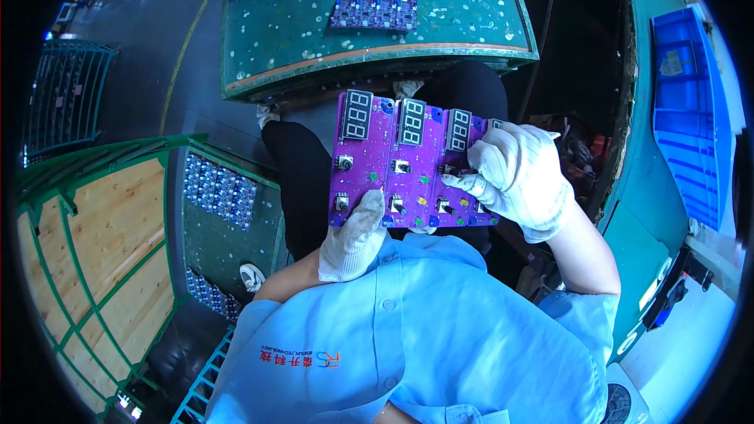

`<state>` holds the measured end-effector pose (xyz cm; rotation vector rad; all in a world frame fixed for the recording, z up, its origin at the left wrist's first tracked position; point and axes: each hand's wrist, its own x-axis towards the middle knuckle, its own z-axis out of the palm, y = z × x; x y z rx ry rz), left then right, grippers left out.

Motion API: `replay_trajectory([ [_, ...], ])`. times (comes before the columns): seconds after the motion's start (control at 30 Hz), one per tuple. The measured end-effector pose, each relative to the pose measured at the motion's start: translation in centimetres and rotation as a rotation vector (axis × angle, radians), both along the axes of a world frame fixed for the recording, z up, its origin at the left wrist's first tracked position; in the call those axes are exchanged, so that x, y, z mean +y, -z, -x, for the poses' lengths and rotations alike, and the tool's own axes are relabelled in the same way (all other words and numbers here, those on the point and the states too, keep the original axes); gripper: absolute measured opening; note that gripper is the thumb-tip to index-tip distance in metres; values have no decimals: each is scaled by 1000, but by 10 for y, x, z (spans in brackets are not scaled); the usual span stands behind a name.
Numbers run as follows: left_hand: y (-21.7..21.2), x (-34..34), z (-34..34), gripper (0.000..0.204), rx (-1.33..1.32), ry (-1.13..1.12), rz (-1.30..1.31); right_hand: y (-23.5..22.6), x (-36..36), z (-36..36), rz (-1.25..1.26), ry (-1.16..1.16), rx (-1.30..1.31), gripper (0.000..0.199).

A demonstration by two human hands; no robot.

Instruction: The recorder is assembling multiple printed circuit board (PCB) components, connecting parts and checking the alignment of the boards.

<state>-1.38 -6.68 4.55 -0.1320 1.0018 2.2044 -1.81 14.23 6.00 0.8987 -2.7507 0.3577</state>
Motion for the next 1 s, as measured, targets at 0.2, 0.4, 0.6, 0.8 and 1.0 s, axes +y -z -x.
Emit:
replay_trajectory([
  [0.2,86,-50,-22,63,-85,202,220,-4,0,-1,-47,24,-16,28],
  [0.4,38,-28,-7,61,11,175,-204,2,-2,-1,-2,31,43,28],
  [0.6,13,-14,-4,58,-76,66,-55,3,0,1,14,-49,12,20],
  [0.8,32,-23,-16,45,28,102,-80,4,2,0,92,-48,96,22],
  [1.0,40,-21,-16,41,159,172,25,-3,-1,-1,59,55,119,30],
])
